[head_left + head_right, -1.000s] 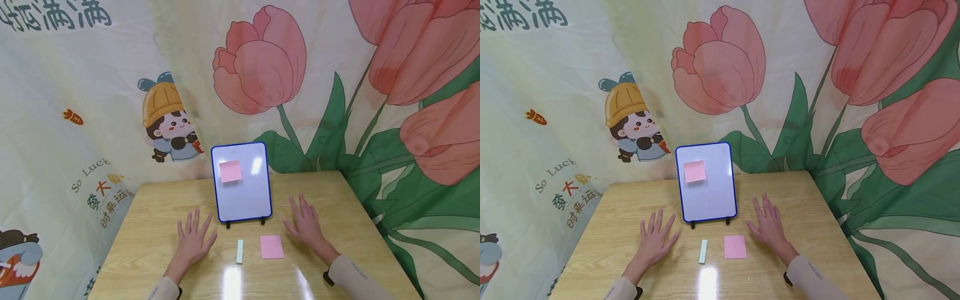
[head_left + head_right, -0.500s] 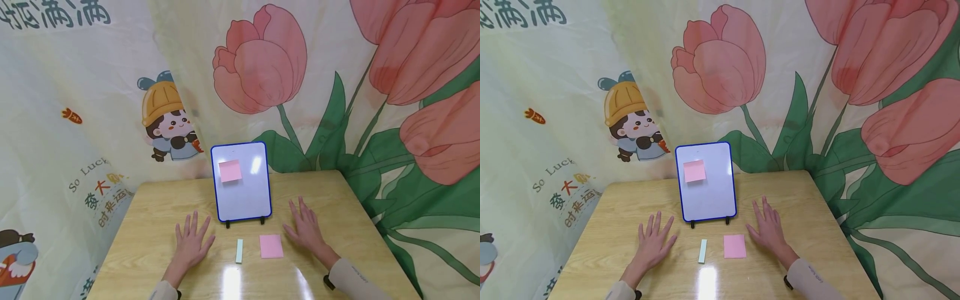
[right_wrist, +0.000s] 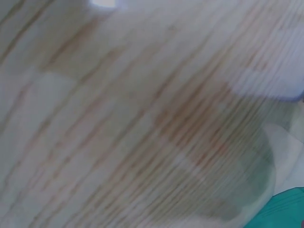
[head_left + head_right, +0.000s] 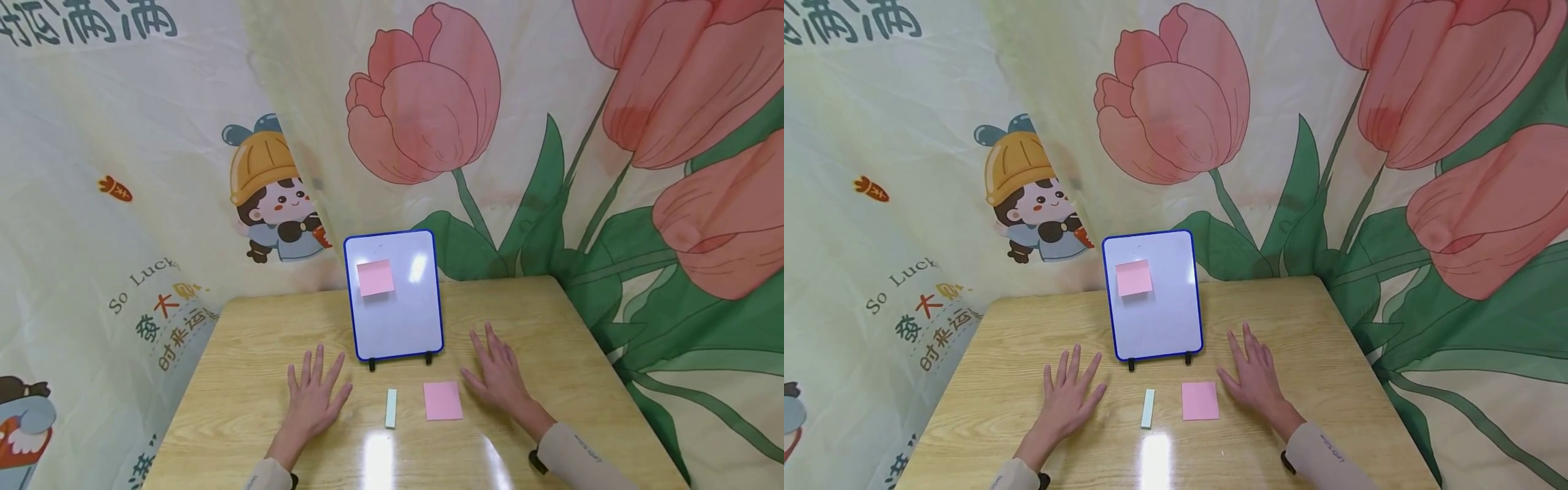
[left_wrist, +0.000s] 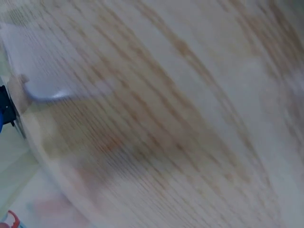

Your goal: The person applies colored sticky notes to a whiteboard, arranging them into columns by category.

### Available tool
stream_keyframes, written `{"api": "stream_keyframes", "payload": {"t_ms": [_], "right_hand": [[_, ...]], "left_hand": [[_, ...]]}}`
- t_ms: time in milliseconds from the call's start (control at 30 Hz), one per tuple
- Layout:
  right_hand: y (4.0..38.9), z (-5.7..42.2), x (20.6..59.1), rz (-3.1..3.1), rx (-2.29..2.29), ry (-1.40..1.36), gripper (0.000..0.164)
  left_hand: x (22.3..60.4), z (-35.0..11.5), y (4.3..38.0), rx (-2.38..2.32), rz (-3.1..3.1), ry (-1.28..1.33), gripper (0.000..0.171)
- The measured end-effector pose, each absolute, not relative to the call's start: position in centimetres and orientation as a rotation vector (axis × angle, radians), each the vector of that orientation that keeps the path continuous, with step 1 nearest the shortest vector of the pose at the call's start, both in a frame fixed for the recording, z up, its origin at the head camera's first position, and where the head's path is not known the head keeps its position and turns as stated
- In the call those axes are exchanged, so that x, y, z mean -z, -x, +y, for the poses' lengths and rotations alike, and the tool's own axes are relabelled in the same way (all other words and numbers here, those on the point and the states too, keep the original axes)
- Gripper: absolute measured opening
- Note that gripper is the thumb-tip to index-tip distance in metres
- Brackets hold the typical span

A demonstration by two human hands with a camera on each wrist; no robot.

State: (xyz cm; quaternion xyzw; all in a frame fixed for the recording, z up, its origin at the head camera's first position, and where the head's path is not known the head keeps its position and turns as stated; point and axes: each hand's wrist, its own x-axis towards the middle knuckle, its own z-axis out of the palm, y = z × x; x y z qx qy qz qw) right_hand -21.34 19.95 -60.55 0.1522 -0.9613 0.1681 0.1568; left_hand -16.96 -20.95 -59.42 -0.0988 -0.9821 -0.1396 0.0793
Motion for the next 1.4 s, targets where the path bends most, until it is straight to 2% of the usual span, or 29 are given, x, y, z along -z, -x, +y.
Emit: {"api": "stream_keyframes", "payload": {"t_ms": [1400], "right_hand": [[19.9,17.6,60.1,-2.851,-0.509,-0.618,0.087]], "left_hand": [[60.3,-20.4,16.3,0.396,-2.899,0.315,0.063]]}}
